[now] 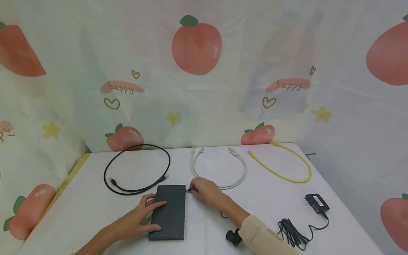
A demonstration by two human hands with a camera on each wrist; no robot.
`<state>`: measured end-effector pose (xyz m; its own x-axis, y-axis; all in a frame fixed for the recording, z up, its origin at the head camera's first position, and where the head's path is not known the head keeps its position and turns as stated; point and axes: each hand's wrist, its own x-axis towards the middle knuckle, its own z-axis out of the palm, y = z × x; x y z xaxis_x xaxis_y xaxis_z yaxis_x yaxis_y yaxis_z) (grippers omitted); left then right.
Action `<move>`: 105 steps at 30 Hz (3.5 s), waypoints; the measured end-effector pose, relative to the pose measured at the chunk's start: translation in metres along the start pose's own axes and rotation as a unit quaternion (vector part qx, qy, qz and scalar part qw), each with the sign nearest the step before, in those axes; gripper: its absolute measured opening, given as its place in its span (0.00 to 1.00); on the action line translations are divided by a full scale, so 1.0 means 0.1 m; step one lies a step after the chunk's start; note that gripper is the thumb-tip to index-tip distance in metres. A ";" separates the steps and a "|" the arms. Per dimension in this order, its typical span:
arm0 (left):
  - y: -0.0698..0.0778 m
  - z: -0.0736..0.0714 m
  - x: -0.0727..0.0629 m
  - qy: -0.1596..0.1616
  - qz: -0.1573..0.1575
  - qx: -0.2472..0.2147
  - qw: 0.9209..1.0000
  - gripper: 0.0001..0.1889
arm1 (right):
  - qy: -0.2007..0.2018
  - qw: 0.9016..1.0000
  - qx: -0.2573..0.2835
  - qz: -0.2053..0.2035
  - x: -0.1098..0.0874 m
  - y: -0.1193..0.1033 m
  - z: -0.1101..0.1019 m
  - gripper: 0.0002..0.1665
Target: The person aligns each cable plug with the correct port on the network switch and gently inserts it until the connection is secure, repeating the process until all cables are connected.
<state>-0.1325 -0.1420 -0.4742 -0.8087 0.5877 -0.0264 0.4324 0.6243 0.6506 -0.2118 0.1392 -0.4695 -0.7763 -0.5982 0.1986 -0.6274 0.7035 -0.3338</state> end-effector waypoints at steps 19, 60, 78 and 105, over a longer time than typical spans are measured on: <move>-0.01 0.02 0.01 0.009 -0.001 0.003 1.000 0.39 | -0.013 0.999 0.023 -0.032 0.02 0.02 -0.02 0.07; 0.00 0.00 0.04 0.020 -0.011 0.075 0.997 0.42 | -0.010 0.999 0.027 -0.033 0.13 -0.07 0.03 0.06; 0.01 0.00 0.05 0.019 -0.011 0.067 0.998 0.41 | -0.005 1.000 0.021 0.005 0.08 0.03 -0.12 0.06; -0.02 -0.01 0.04 0.027 0.019 0.036 0.999 0.40 | 0.066 0.932 -0.026 0.354 -0.36 1.92 -1.07 0.17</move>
<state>-0.1367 -0.1413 -0.4745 -0.8102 0.5847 0.0401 0.4900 0.6383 0.5936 -0.3109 0.3370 -0.4421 -0.9955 0.0740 0.0591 0.0462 0.9241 -0.3793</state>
